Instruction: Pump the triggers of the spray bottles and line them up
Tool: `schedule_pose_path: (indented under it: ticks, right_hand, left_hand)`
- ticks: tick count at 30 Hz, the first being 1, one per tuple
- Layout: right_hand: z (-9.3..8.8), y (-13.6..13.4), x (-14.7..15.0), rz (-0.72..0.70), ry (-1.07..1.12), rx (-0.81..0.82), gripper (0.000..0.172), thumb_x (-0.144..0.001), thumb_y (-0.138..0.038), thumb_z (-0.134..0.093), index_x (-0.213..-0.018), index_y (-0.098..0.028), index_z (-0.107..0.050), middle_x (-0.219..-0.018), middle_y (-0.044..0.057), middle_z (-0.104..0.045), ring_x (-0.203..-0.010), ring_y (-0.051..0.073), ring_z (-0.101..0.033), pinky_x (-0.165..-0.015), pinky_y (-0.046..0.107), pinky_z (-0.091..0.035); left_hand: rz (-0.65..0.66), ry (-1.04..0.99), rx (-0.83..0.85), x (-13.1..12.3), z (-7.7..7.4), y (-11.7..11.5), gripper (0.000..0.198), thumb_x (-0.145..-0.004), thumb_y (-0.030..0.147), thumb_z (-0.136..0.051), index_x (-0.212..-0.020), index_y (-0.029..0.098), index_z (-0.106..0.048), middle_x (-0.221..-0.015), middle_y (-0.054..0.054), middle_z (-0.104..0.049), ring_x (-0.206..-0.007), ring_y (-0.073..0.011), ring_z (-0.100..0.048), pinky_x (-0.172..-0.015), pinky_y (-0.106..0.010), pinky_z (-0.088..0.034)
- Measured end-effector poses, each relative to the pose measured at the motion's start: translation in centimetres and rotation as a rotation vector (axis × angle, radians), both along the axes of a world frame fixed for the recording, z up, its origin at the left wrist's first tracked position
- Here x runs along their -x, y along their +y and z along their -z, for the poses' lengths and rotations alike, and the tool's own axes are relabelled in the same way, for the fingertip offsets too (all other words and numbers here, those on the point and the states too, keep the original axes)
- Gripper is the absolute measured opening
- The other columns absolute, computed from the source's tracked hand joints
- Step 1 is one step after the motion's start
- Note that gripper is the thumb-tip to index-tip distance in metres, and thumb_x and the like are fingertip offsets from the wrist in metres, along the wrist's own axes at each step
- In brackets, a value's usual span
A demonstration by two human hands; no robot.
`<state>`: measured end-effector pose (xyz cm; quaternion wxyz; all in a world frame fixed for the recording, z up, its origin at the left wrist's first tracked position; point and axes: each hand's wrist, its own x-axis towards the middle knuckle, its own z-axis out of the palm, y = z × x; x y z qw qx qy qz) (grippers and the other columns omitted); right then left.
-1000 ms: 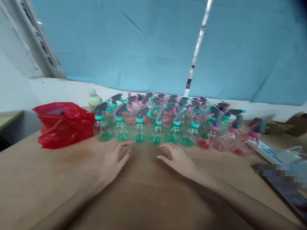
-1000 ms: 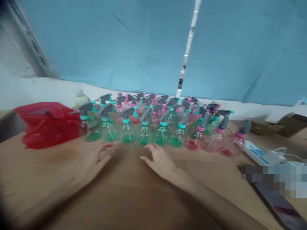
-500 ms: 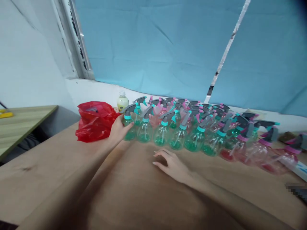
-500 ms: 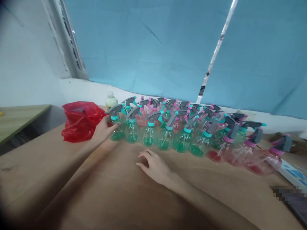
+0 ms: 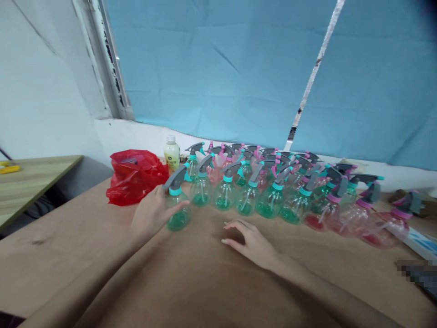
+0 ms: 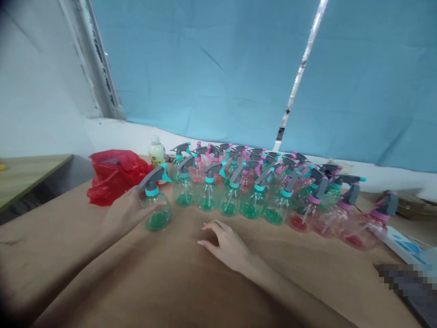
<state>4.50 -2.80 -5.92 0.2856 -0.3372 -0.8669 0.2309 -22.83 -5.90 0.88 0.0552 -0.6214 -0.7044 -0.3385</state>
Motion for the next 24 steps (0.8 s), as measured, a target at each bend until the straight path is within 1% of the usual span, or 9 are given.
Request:
schedule_pose_path:
  ticks: [2,5,7,9,11,13,17,19,24]
  right_hand:
    - [0.0,-0.2,-0.5,0.014,-0.007,0.027,0.033,-0.08,-0.044,-0.058,-0.108,-0.027,-0.055,-0.115,0.003,-0.061,-0.11,0.022,-0.055,-0.096,0.042,-0.042]
    - [-0.1,-0.7,-1.4,0.024,-0.016,0.089,0.06,-0.071,-0.053,-0.064,-0.123,-0.027,-0.046,-0.126,0.007,-0.055,-0.117,0.025,-0.049,-0.098,0.046,-0.04]
    - [-0.3,-1.1,-2.2,0.035,-0.003,0.13,0.079,-0.065,-0.056,-0.067,-0.131,-0.026,-0.038,-0.133,0.01,-0.048,-0.122,0.028,-0.044,-0.099,0.048,-0.038]
    - [-0.4,-1.4,-3.1,0.052,0.033,0.167,0.088,-0.062,-0.056,-0.07,-0.135,-0.025,-0.033,-0.136,0.011,-0.045,-0.125,0.029,-0.041,-0.099,0.049,-0.037]
    - [-0.5,-1.5,-4.1,0.059,0.096,0.19,0.087,-0.061,-0.053,-0.071,-0.133,-0.024,-0.034,-0.133,0.011,-0.047,-0.123,0.029,-0.043,-0.098,0.048,-0.039]
    - [-0.4,-1.5,-5.4,0.063,0.162,0.194,0.081,-0.061,-0.05,-0.073,-0.13,-0.023,-0.038,-0.127,0.01,-0.051,-0.119,0.028,-0.047,-0.096,0.047,-0.041]
    - [-0.1,-1.0,-8.1,0.1,0.203,0.184,0.081,-0.059,-0.048,-0.076,-0.127,-0.023,-0.04,-0.123,0.01,-0.052,-0.116,0.027,-0.049,-0.095,0.046,-0.041]
    - [-0.1,-0.8,-9.4,0.101,0.193,0.179,0.083,-0.058,-0.049,-0.076,-0.127,-0.022,-0.04,-0.123,0.01,-0.052,-0.115,0.028,-0.049,-0.095,0.046,-0.041]
    - [-0.5,-0.6,-11.1,0.1,0.157,0.167,0.082,-0.056,-0.052,-0.076,-0.126,-0.023,-0.043,-0.12,0.009,-0.053,-0.111,0.029,-0.05,-0.093,0.048,-0.043]
  left_hand:
    - [-0.033,0.112,0.083,-2.2,0.1,-1.1,0.06,-0.07,0.068,-0.052,-0.102,0.017,-0.052,-0.084,-0.01,-0.062,-0.078,-0.0326,-0.062,-0.062,-0.038,-0.045]
    - [-0.025,0.165,0.154,-6.2,0.5,-1.9,0.062,-0.07,0.071,-0.048,-0.103,0.018,-0.051,-0.089,-0.012,-0.062,-0.08,-0.0341,-0.063,-0.062,-0.039,-0.046]
    - [-0.023,0.201,0.157,-9.0,1.0,-2.0,0.061,-0.07,0.072,-0.045,-0.098,0.018,-0.05,-0.086,-0.011,-0.062,-0.071,-0.0328,-0.063,-0.055,-0.038,-0.045]
    - [0.025,0.218,0.121,-11.8,1.5,-1.8,0.055,-0.073,0.071,-0.043,-0.092,0.02,-0.048,-0.083,-0.009,-0.062,-0.07,-0.0304,-0.064,-0.053,-0.037,-0.045]
    - [0.09,0.234,0.087,-14.4,1.9,-1.6,0.052,-0.071,0.07,-0.046,-0.086,0.02,-0.047,-0.081,-0.007,-0.061,-0.073,-0.029,-0.063,-0.056,-0.037,-0.048]
    - [0.168,0.243,0.07,-16.6,2.1,-1.2,0.05,-0.073,0.067,-0.049,-0.086,0.019,-0.047,-0.083,-0.008,-0.06,-0.079,-0.0287,-0.062,-0.06,-0.037,-0.05]
    - [0.285,0.192,0.078,-19.4,1.9,-0.1,0.052,-0.072,0.068,-0.048,-0.083,0.017,-0.049,-0.084,-0.009,-0.059,-0.08,-0.0293,-0.059,-0.065,-0.043,-0.05]
    - [0.363,0.095,0.103,-20.3,1.6,0.6,0.05,-0.073,0.065,-0.05,-0.086,0.017,-0.05,-0.087,-0.008,-0.058,-0.083,-0.0284,-0.058,-0.069,-0.044,-0.049]
    - [0.676,-0.286,0.127,-22.3,-0.1,2.2,0.046,-0.078,0.047,-0.058,-0.114,0.023,-0.043,-0.102,-0.005,-0.057,-0.089,-0.0219,-0.057,-0.077,-0.039,-0.048]
